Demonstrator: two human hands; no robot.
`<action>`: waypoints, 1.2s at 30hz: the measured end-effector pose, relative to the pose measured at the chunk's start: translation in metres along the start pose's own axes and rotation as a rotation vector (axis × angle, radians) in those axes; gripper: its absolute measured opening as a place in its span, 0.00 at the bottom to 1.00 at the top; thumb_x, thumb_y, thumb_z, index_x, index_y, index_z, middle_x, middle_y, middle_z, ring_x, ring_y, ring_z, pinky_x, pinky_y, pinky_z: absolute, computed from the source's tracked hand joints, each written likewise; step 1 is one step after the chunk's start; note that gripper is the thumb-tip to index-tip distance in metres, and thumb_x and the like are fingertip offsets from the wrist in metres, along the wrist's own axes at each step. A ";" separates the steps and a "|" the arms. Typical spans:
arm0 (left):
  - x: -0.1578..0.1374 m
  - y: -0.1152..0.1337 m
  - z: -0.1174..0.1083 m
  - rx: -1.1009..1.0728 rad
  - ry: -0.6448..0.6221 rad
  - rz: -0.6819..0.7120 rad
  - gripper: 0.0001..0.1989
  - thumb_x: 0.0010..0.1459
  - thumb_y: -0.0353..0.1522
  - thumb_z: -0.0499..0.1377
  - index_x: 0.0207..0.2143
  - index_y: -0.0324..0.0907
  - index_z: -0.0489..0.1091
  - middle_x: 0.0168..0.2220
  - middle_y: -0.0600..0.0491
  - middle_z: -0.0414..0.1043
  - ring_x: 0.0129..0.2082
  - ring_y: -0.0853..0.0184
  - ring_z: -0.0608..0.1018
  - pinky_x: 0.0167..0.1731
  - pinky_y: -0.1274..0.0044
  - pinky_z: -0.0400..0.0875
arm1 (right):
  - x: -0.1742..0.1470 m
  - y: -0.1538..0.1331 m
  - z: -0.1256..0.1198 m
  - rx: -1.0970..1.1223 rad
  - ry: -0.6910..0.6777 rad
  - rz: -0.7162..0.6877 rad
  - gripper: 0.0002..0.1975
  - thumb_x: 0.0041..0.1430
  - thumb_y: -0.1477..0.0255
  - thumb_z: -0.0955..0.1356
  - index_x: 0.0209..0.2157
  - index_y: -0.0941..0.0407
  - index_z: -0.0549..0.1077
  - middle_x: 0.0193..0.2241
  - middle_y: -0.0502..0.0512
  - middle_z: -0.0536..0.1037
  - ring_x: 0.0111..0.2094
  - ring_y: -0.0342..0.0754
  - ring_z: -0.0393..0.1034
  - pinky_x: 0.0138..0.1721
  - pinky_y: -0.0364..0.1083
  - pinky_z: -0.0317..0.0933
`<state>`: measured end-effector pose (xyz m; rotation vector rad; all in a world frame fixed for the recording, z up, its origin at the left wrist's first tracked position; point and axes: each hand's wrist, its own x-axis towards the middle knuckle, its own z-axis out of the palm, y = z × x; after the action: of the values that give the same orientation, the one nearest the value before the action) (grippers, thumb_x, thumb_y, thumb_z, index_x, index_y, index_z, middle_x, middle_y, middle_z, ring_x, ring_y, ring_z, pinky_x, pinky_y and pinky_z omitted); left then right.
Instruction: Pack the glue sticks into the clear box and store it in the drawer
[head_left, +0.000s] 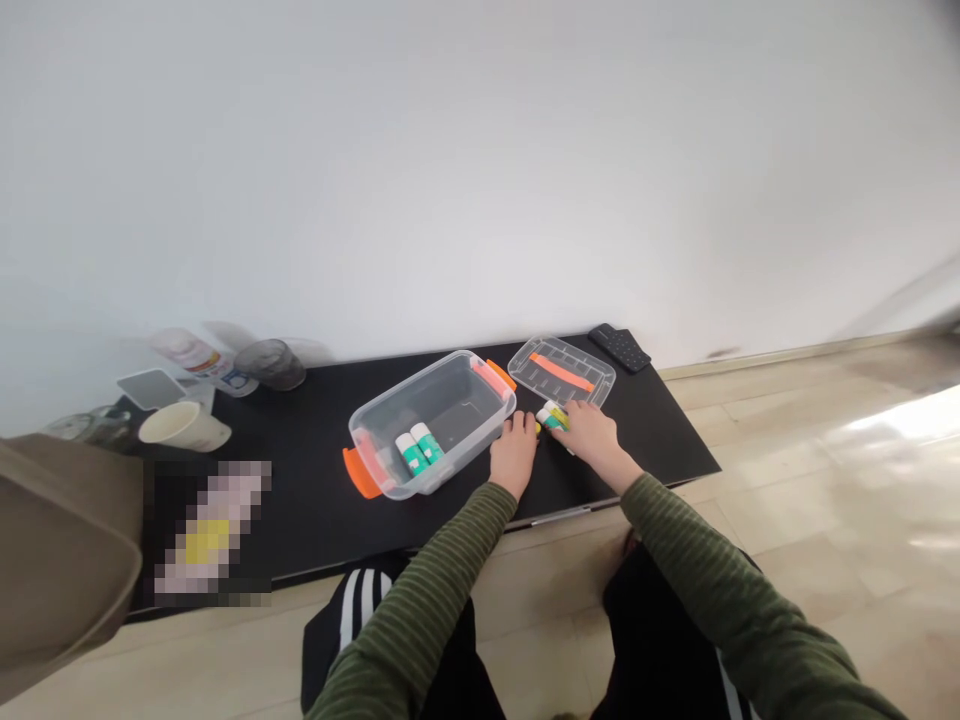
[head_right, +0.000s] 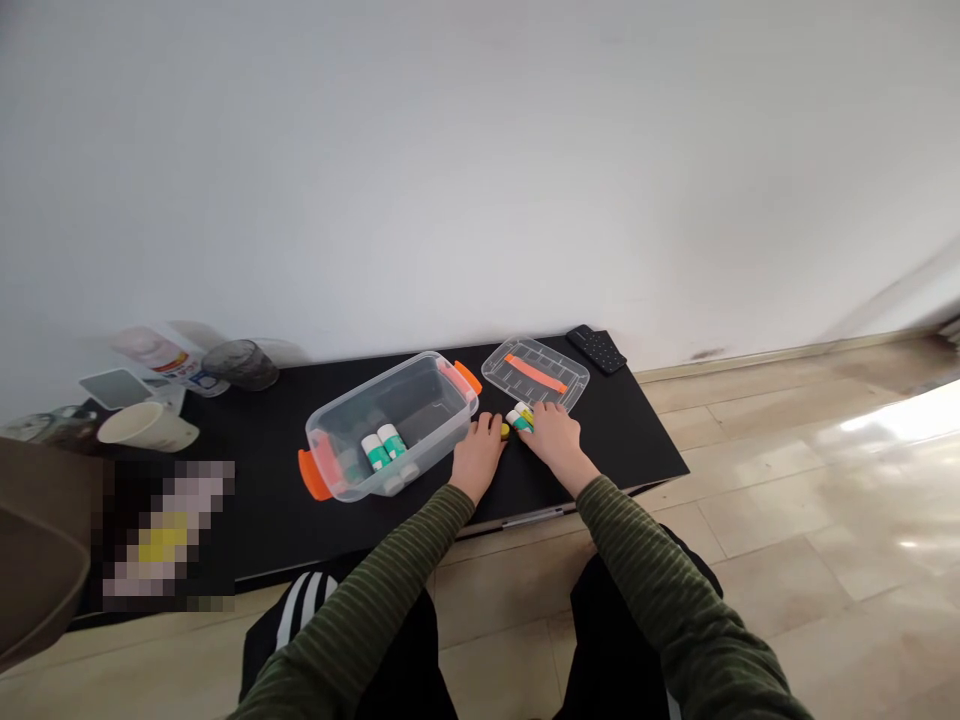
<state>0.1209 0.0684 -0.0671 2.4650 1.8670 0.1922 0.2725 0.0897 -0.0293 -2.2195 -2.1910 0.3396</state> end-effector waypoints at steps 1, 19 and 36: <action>-0.001 0.000 0.000 0.000 0.011 0.005 0.21 0.64 0.31 0.54 0.59 0.42 0.60 0.53 0.43 0.63 0.51 0.58 0.71 0.34 0.75 0.76 | -0.001 0.002 -0.001 -0.001 -0.013 -0.004 0.19 0.58 0.60 0.69 0.47 0.56 0.69 0.49 0.65 0.73 0.55 0.60 0.65 0.43 0.50 0.64; -0.071 -0.015 -0.047 -0.147 0.295 0.361 0.15 0.63 0.26 0.50 0.48 0.42 0.71 0.51 0.44 0.71 0.54 0.58 0.71 0.54 0.63 0.65 | -0.003 -0.024 0.024 0.124 -0.021 0.031 0.38 0.54 0.50 0.71 0.58 0.57 0.57 0.53 0.69 0.63 0.43 0.59 0.73 0.40 0.51 0.66; -0.103 -0.090 -0.083 -0.192 0.304 -0.047 0.13 0.65 0.30 0.51 0.49 0.41 0.71 0.44 0.47 0.78 0.44 0.58 0.78 0.45 0.67 0.70 | 0.007 -0.039 0.015 0.321 0.186 0.012 0.27 0.60 0.67 0.66 0.58 0.59 0.60 0.55 0.67 0.63 0.43 0.56 0.71 0.42 0.50 0.64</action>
<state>-0.0030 -0.0091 -0.0021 2.3656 1.9028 0.7453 0.2319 0.0958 -0.0391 -2.0049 -1.8788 0.4313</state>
